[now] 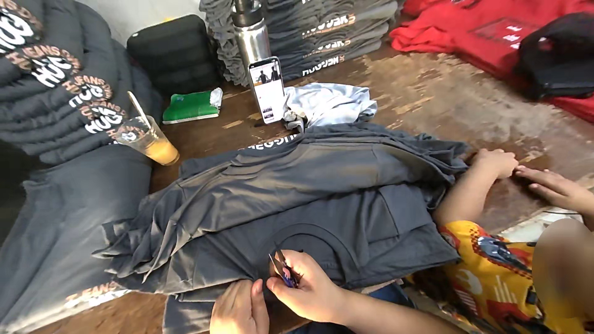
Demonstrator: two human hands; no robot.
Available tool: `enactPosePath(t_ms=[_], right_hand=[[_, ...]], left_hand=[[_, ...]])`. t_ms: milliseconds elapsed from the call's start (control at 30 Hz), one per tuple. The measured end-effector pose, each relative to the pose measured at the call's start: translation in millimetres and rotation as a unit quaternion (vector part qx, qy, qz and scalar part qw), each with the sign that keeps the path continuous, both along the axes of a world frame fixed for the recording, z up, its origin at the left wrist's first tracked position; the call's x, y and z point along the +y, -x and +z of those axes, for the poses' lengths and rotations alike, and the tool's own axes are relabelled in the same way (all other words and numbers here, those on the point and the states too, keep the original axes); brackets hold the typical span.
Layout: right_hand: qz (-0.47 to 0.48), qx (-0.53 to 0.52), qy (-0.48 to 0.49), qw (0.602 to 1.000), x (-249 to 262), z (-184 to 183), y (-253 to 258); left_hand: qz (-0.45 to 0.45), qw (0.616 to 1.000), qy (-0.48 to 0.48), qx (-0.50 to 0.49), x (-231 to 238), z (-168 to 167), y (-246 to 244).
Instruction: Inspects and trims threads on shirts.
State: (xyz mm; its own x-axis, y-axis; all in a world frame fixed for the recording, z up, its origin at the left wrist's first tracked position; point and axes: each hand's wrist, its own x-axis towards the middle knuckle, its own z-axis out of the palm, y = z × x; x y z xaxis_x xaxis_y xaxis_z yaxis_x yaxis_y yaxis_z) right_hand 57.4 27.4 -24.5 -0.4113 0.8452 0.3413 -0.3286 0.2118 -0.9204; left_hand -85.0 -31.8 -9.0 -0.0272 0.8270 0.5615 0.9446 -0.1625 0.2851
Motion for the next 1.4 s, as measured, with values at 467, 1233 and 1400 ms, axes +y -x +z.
enactPosePath(t_ms=[467, 1233, 1400], right_hand=[[0.005, 0.054, 0.073, 0.996, 0, 5, -2], [0.040, 0.155, 0.251, 0.955, 8, 8, -8], [0.034, 0.165, 0.257, 0.952, 7, 8, -10]], left_hand=[[-0.140, 0.966, -0.014, -0.216, -16, -12, 17], [0.028, 0.981, 0.066, -0.182, -6, 1, 11], [-0.175, 0.963, 0.083, -0.188, -12, -5, 21]])
